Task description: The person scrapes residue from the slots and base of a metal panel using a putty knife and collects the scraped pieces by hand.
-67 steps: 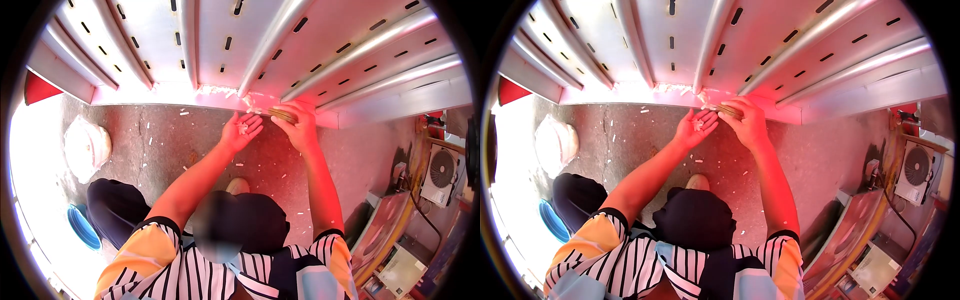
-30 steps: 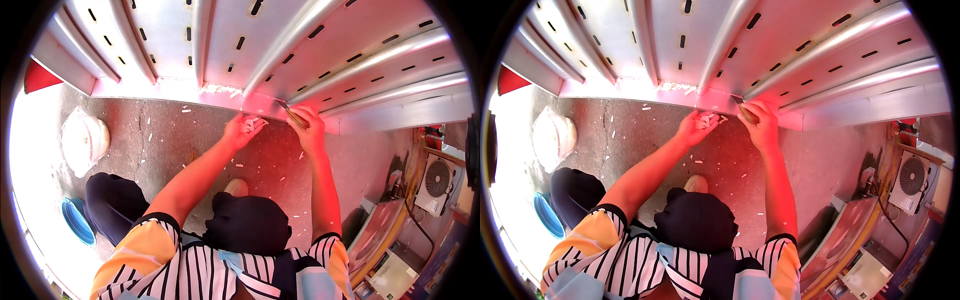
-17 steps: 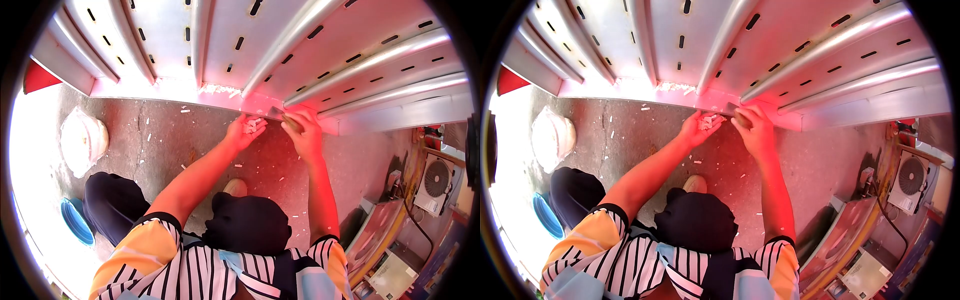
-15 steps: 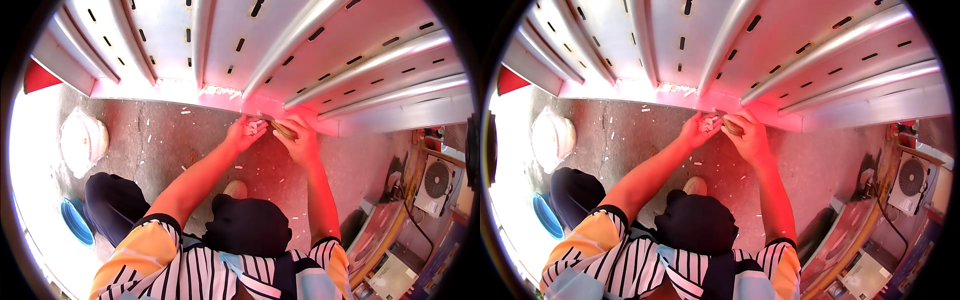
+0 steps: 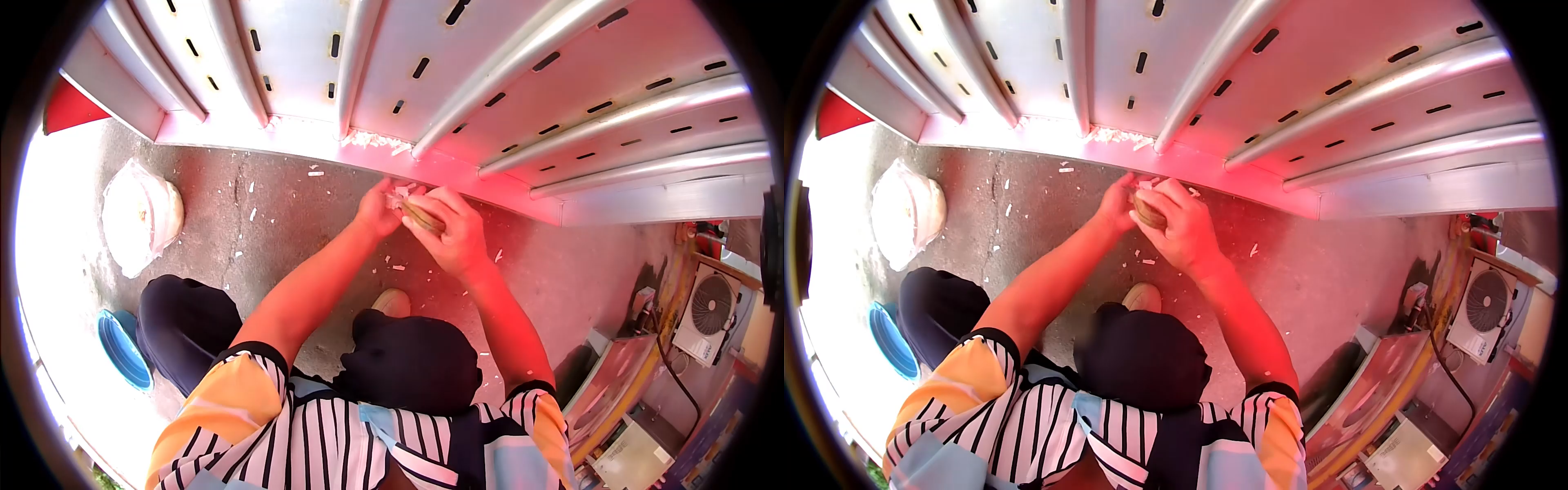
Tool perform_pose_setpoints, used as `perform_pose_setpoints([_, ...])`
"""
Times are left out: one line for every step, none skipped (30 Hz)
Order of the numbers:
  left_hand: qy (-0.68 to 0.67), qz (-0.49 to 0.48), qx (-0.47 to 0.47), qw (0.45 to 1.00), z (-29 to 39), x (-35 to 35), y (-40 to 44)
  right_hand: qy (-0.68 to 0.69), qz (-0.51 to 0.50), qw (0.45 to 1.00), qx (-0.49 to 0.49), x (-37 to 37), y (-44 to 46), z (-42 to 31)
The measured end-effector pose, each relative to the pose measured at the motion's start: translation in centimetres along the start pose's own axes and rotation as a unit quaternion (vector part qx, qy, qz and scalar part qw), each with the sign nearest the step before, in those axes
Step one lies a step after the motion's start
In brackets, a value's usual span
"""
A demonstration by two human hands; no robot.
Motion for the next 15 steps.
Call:
perform_pose_setpoints([0.004,0.036,0.014,0.999,0.9,1.0,-1.0,0.008,0.036,0.999,0.016,-0.4,0.4,-0.3])
perform_pose_setpoints([0.008,0.069,0.024,0.997,1.6,2.0,-2.3,-0.007,0.072,0.997,0.038,-0.5,0.8,0.6])
perform_pose_setpoints([0.006,0.057,0.028,0.998,2.2,2.0,-2.1,-0.018,0.077,0.996,0.048,-0.2,1.4,1.3])
perform_pose_setpoints([0.003,0.049,0.032,0.998,2.8,1.7,-2.1,-0.028,0.080,0.995,0.059,0.3,2.0,1.9])
perform_pose_setpoints([-0.001,0.043,0.035,0.998,3.3,1.0,-2.2,-0.036,0.081,0.993,0.072,0.9,2.4,2.3])
perform_pose_setpoints([0.007,0.048,0.040,0.998,3.9,0.7,-2.3,-0.052,0.087,0.993,0.061,1.5,3.0,2.0])
perform_pose_setpoints([-0.001,0.046,0.039,0.998,4.3,0.4,-2.6,-0.043,0.080,0.995,0.050,2.1,3.3,1.6])
perform_pose_setpoints([-0.008,0.041,0.039,0.998,5.0,0.3,-2.8,-0.035,0.074,0.996,0.038,2.7,3.7,1.2])
perform_pose_setpoints([-0.014,0.037,0.038,0.999,5.7,0.6,-3.3,-0.028,0.069,0.997,0.026,3.3,4.1,0.8])
perform_pose_setpoints([-0.006,0.051,0.045,0.998,6.5,0.6,-3.8,-0.026,0.076,0.996,0.039,3.4,4.4,0.8])
perform_pose_setpoints([0.001,0.065,0.053,0.996,7.3,0.6,-4.3,-0.024,0.083,0.995,0.052,3.3,4.6,0.9])
perform_pose_setpoints([0.005,0.080,0.060,0.995,7.8,0.4,-4.8,-0.023,0.087,0.994,0.066,3.2,4.7,1.0])
perform_pose_setpoints([0.003,0.078,0.060,0.995,8.1,0.1,-4.8,-0.007,0.064,0.995,0.078,3.5,5.0,1.0])
perform_pose_setpoints([0.002,0.074,0.059,0.996,8.6,0.0,-4.6,0.007,0.043,0.995,0.088,3.6,5.4,1.0])
perform_pose_setpoints([0.003,0.071,0.057,0.996,8.8,-0.1,-4.6,0.021,0.023,0.994,0.102,3.9,5.5,0.9])
Point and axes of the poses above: each hand's wrist, its own y-axis towards the middle knuckle, its own x-axis out of the palm, z = x × y, the point moved 8 cm from there along y, towards the middle knuckle, and after that the axes turned 2 degrees about -y, right-handed, at the moved point
